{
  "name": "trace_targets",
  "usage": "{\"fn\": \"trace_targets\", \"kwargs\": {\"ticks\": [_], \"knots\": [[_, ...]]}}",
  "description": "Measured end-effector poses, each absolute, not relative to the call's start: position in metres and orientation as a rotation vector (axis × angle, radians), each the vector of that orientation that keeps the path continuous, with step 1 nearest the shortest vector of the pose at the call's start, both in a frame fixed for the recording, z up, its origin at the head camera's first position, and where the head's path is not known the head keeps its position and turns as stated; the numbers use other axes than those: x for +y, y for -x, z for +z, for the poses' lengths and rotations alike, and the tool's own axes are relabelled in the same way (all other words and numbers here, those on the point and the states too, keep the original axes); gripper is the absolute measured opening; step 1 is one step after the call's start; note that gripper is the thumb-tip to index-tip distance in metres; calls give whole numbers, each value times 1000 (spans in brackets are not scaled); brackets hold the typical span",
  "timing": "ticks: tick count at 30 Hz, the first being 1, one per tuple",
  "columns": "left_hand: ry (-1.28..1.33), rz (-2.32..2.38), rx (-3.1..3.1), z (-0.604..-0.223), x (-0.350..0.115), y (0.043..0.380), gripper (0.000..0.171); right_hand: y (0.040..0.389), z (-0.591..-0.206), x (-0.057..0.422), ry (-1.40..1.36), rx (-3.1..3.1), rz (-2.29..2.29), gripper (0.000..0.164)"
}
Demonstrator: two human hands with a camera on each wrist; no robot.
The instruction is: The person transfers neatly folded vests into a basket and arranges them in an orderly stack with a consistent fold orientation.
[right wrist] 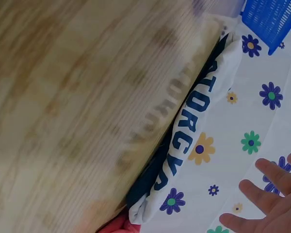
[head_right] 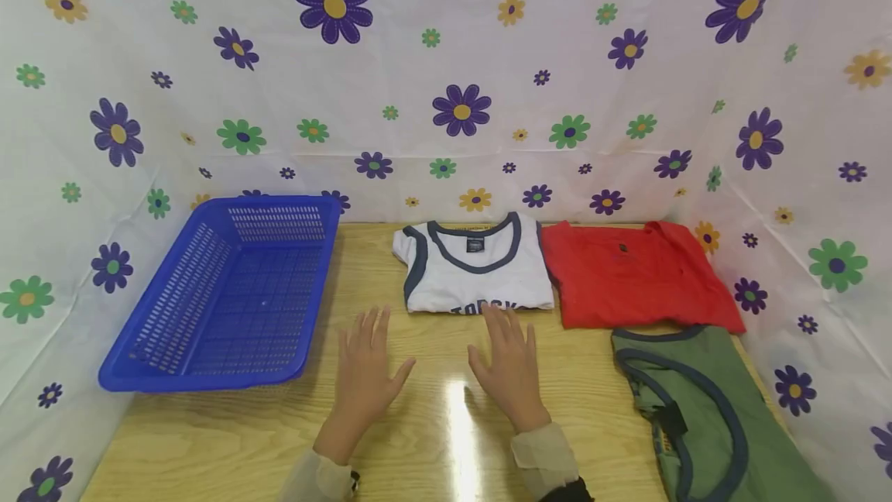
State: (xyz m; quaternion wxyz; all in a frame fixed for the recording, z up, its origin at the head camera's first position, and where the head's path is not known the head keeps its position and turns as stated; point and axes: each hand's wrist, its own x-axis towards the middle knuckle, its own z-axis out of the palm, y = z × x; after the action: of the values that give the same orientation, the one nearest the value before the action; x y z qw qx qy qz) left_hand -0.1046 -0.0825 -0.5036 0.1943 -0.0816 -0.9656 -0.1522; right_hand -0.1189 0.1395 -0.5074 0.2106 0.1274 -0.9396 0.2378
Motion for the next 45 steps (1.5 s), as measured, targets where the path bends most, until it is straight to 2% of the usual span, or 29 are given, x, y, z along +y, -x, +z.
{"fn": "trace_targets", "kwargs": {"ticks": [8, 14, 18, 23, 38, 41, 45], "knots": [[-8, -440, -2531, -484, -116, 118, 66, 132, -503, 132, -472, -2509, 678, 65], [-304, -424, -2650, -479, -141, 120, 64, 135, -503, 130, -503, -2486, 668, 62], [-370, -389, -2749, -479, -150, 120, 52, 135, -505, 130, -515, -2476, 673, 61], [-361, -342, -2796, -482, -154, 121, 45, 135, -508, 132, -511, -2475, 685, 59], [-179, -317, -2847, -482, -162, 107, 43, 133, -509, 135, -533, -2492, 723, 55], [-138, -391, -2889, -479, -167, 102, 45, 140, -505, 129, -608, -2507, 730, 52], [-116, -443, -2916, -475, -172, 95, 46, 169, -489, 102, -840, -2515, 697, 48]]}}
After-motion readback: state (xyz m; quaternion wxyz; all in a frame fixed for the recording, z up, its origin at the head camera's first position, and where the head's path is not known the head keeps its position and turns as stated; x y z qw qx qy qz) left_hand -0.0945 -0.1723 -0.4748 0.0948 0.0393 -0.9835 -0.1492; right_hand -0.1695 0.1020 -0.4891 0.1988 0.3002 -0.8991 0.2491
